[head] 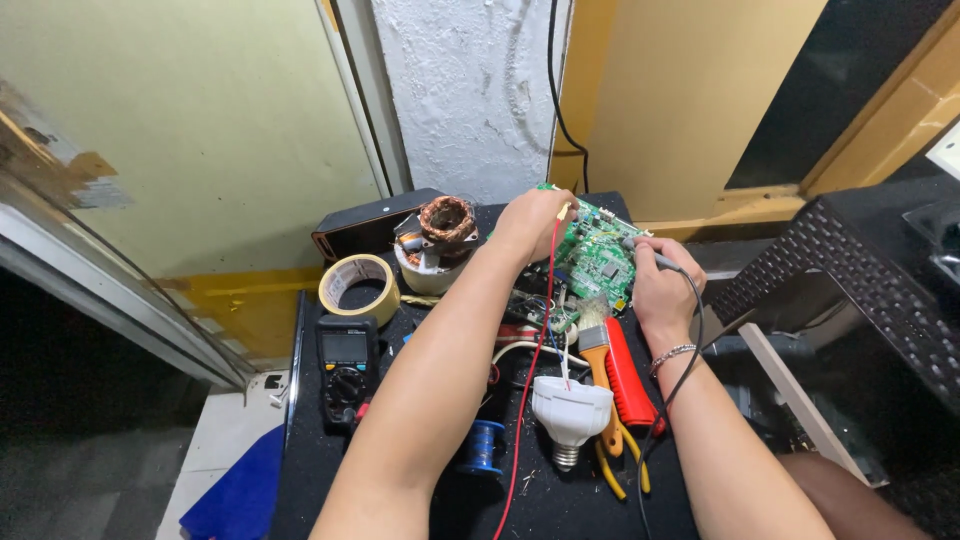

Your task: Using a soldering iron and multimeter probes to test and remove components from a printed circuit board on a repair bench.

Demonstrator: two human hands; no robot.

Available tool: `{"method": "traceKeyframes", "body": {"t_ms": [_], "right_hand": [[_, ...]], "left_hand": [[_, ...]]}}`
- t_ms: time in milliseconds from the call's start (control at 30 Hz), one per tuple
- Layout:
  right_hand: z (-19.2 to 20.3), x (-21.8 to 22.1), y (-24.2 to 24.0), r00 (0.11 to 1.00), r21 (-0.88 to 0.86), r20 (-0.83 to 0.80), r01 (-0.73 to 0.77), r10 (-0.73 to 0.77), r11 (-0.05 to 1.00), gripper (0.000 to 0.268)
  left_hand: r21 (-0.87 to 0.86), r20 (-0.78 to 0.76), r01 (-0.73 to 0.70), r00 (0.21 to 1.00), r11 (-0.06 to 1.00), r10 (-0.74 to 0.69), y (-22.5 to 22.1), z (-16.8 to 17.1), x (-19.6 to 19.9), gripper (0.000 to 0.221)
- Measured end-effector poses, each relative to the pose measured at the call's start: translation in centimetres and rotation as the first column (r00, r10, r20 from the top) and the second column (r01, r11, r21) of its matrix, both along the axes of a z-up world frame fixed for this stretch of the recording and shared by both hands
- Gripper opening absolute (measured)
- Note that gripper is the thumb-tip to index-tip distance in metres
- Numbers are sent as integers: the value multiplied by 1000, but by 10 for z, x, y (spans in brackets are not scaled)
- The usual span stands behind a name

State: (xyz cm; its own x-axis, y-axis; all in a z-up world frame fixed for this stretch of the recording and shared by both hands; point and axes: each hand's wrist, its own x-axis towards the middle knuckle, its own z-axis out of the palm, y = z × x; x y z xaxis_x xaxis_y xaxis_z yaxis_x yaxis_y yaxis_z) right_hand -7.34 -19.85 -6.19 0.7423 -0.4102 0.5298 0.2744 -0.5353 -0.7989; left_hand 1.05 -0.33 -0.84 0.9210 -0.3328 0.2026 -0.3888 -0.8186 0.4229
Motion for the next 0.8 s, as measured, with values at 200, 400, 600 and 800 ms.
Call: {"method": "traceKeyframes", "body": {"t_ms": [200, 400, 600, 800], "right_hand": [[4, -4, 2, 1000, 2, -16, 7, -7, 1000, 14], [-2, 0, -2, 1000, 4, -27, 9, -9, 1000, 14], [1, -1, 1, 1000, 21, -26, 7, -6, 1000, 15], [1, -1, 1, 1000, 1, -20, 22, -22, 1000, 14]], "left_hand": [[-18, -1, 29, 1000, 999, -30, 3, 5, -5, 26], [-17, 10, 51, 999, 999, -51, 1, 16, -20, 27], [6, -2, 41, 999, 999, -41, 2, 11, -11, 27], [8, -8, 21, 1000, 1000, -21, 2, 8, -7, 28]]}}
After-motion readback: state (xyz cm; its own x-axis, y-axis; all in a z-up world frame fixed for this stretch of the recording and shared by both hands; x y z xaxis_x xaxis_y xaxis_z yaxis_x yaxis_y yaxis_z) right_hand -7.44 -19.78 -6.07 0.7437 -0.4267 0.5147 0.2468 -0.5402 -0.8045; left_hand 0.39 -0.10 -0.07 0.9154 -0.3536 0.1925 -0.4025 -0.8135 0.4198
